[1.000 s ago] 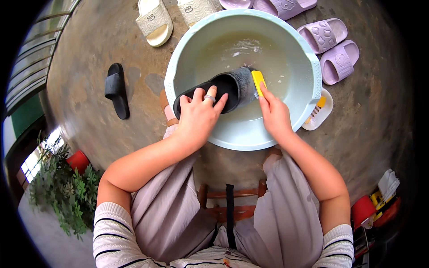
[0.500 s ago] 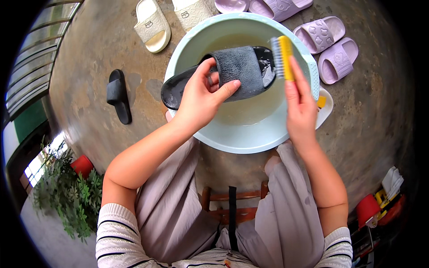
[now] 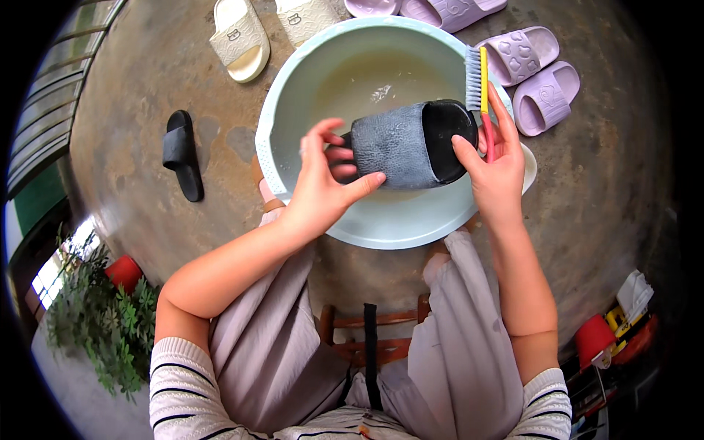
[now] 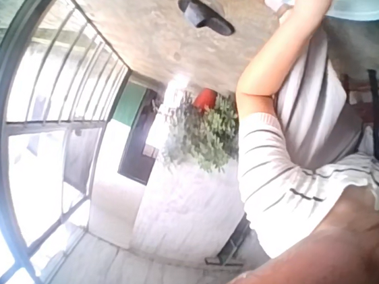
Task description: The person scrubs a white slipper and a black slipper with a yellow brush in a basin of water. They clean the soles and uppers of the slippers, rinsing them in the water between scrubbing sessions.
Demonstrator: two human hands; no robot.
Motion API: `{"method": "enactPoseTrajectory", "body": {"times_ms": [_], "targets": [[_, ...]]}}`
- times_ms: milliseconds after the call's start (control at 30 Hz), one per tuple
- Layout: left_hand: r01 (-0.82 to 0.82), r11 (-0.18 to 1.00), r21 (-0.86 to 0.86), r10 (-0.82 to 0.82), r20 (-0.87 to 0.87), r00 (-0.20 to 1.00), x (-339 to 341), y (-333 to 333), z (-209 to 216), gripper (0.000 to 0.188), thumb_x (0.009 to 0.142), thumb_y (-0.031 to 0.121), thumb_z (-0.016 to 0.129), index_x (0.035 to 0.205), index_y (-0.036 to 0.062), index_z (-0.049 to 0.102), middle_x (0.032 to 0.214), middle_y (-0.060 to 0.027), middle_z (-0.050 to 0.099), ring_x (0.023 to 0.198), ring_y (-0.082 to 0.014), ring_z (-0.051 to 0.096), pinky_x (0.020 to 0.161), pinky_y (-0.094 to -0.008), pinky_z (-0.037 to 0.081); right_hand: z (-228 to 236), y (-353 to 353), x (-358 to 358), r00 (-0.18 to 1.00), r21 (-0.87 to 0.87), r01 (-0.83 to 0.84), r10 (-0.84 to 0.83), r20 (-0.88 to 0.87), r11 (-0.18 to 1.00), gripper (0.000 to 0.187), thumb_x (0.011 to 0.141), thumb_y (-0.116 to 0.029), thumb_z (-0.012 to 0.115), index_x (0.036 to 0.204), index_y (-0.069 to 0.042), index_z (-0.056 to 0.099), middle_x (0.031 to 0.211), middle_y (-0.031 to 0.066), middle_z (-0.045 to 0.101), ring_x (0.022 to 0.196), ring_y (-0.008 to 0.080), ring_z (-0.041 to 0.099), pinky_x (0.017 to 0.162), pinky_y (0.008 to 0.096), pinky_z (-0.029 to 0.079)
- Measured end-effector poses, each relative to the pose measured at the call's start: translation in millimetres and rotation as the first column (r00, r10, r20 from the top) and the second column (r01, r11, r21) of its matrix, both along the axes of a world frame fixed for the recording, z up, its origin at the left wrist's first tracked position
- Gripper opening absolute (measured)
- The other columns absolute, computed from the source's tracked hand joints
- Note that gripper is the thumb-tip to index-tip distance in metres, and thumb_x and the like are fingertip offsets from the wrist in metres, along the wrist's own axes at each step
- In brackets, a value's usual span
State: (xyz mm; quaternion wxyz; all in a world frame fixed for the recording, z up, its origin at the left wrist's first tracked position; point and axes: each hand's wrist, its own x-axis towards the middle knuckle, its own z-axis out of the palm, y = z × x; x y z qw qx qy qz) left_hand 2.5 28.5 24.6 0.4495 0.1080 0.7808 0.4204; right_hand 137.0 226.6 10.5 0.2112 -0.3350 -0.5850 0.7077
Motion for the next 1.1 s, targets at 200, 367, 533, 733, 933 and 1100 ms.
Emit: {"method": "enactPoseTrajectory", "body": {"times_ms": [200, 367, 533, 733, 933, 1100], "targets": [[0.482, 0.867, 0.128, -0.428, -0.308, 0.850, -44.8, 11.9, -18.2, 0.114, 0.068, 0.035, 0.094, 0.159, 0.0102, 0.029, 0.150, -0.0200, 0.045, 0.145, -0.0325, 0.039, 0.118, -0.0495, 0.034, 14.4, 28.2, -23.2, 0.911, 0.159, -0.413, 0.403, 0.092, 0.897, 0.072, 0.084, 0.000, 0.068, 0.152, -0.005, 0.047, 0.153, 0.0084, 0.051, 0.130, 0.0148, 0.054, 0.107, 0.0291, 0.045], [0.336, 0.917, 0.216, -0.373, 0.157, 0.915, -58.2, 24.8, -17.3, 0.101, 0.074, 0.032, 0.094, 0.151, -0.0010, 0.036, 0.139, -0.0141, 0.056, 0.128, -0.0261, 0.057, 0.108, -0.0395, 0.047, 4.3, 34.5, -48.1, 0.881, 0.302, -0.472, 0.449, 0.148, 0.828, 0.066, 0.088, -0.009, 0.072, 0.150, -0.011, 0.051, 0.145, 0.0088, 0.059, 0.120, 0.0193, 0.062, 0.100, 0.0296, 0.048], [0.022, 0.998, 0.058, -0.017, -0.070, 0.997, -55.5, -3.1, -41.4, 0.089, 0.076, 0.028, 0.093, 0.141, -0.0026, 0.041, 0.133, -0.0165, 0.058, 0.123, -0.0239, 0.059, 0.104, -0.0368, 0.050, -32.5, 21.4, -34.1, 0.923, 0.634, -0.379, 0.225, 0.312, 0.674, 0.048, 0.099, -0.018, 0.064, 0.146, -0.022, 0.056, 0.105, 0.0108, 0.069, 0.084, 0.0289, 0.066, 0.075, 0.0361, 0.053], [-0.255, 0.967, 0.002, 0.250, 0.189, 0.950, -55.7, 8.4, -22.3, 0.080, 0.081, 0.040, 0.086, 0.139, 0.0017, 0.045, 0.132, -0.0147, 0.060, 0.120, -0.0253, 0.061, 0.090, -0.0400, 0.058, -102.4, -21.3, -8.8, 0.439, 0.341, -0.835, 0.151, 0.885, 0.432, 0.059, 0.101, -0.017, 0.055, 0.156, -0.032, 0.039, 0.094, 0.0159, 0.062, 0.082, 0.0361, 0.068, 0.070, 0.0466, 0.054], [-0.265, 0.959, -0.103, 0.284, 0.294, 0.912, -60.5, 2.0, -33.1, 0.068, 0.091, 0.045, 0.076, 0.138, 0.0037, 0.049, 0.130, -0.0111, 0.061, 0.112, -0.0229, 0.064, 0.085, -0.0405, 0.059, -135.0, -22.4, -10.1, 0.469, 0.314, -0.860, 0.378, 0.798, 0.403, 0.063, 0.097, -0.012, 0.056, 0.156, -0.029, 0.039, 0.098, 0.0238, 0.061, 0.089, 0.0425, 0.067, 0.080, 0.0496, 0.055], [-0.229, 0.971, -0.064, 0.238, 0.314, 0.919, -58.4, -2.5, -36.7, 0.066, 0.093, 0.037, 0.076, 0.140, 0.0026, 0.045, 0.127, -0.0115, 0.062, 0.107, -0.0215, 0.066, 0.080, -0.0368, 0.061, -93.3, -5.7, -29.9, 0.700, 0.323, -0.626, 0.329, 0.634, 0.710, 0.051, 0.097, -0.015, 0.062, 0.147, -0.024, 0.055, 0.093, 0.0181, 0.062, 0.085, 0.0339, 0.065, 0.078, 0.0398, 0.053]]}}
